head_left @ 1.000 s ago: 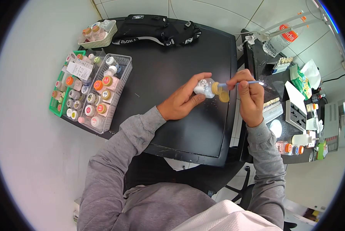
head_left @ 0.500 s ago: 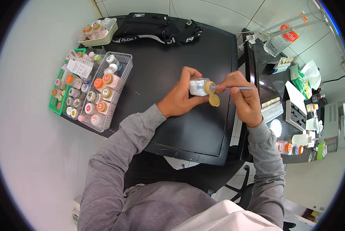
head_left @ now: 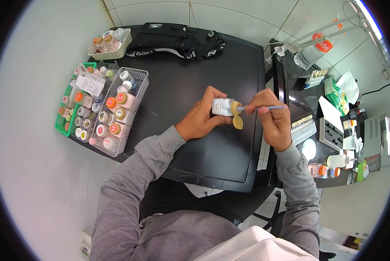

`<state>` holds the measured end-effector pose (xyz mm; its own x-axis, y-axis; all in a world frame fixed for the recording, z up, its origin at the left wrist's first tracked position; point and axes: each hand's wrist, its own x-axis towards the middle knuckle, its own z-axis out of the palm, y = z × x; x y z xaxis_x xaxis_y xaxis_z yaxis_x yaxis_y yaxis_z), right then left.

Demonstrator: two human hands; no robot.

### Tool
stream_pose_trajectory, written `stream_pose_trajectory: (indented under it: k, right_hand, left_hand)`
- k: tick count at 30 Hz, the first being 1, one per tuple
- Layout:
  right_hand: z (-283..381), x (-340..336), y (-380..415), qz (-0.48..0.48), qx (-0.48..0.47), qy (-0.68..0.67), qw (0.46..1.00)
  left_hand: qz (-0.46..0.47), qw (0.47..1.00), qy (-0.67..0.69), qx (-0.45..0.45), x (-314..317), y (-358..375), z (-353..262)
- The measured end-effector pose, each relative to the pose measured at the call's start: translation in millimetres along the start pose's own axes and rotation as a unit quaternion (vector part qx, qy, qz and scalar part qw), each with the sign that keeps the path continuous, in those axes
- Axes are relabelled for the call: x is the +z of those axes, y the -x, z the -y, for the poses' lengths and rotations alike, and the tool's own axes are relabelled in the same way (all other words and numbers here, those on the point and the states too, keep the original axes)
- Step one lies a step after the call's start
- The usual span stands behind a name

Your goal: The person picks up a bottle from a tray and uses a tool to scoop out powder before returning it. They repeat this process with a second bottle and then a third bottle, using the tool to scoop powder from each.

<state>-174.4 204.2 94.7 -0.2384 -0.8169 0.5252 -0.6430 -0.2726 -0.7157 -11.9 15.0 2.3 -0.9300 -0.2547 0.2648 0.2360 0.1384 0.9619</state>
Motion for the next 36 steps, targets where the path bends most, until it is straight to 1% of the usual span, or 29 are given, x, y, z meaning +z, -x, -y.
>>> stream_pose_trajectory:
  k: [1,4,7,10,13,16,19,22,25,28,31,34,36]
  right_hand:
    - [-1,-1,1,-0.01,0.012,-0.003,1.0]
    - [-2,2,-1,0.019,0.004,0.009,1.0]
    - [-3,3,4,-0.04,0.008,-0.007,0.999]
    - [0,5,-2,0.026,0.007,-0.008,1.0]
    - [2,1,4,-0.01,0.029,-0.032,0.999]
    - [-2,3,-2,0.056,-0.007,-0.012,0.998]
    - [0,3,1,-0.005,-0.014,-0.033,0.999]
    - [3,3,-2,0.075,-0.001,0.0,0.997]
    - [5,5,2,0.0,-0.005,-0.005,1.0]
    - [1,2,-1,0.066,-0.009,0.032,0.997]
    - [0,7,6,-0.029,0.035,-0.042,0.998]
    - [-1,1,2,0.049,0.062,-0.037,0.996]
    - [-4,4,6,0.0,0.054,-0.06,0.997]
  left_hand:
    - [0.014,1.0,0.016,-0.007,-2,0,1]
    - [0.025,0.997,-0.061,0.028,-7,-3,-7]
    - [0.028,0.996,-0.066,0.051,-4,-2,-7]
    - [0.025,0.999,0.011,0.03,0,1,-5]
    - [0.041,0.997,-0.043,-0.048,3,4,-18]
    - [-0.034,0.995,-0.089,-0.003,4,2,-14]
    - [-0.063,0.993,-0.099,-0.004,5,1,-10]
    - [-0.064,0.992,-0.11,-0.018,4,0,-13]
    - [-0.05,0.99,-0.127,0.03,9,1,-6]
    - [-0.032,0.993,-0.106,0.032,3,-2,-7]
    - [-0.008,1.0,-0.021,0.0,7,-1,-14]
    - [-0.001,0.994,-0.093,0.051,1,-3,-16]
    - [0.002,0.997,-0.082,-0.015,5,-2,-23]
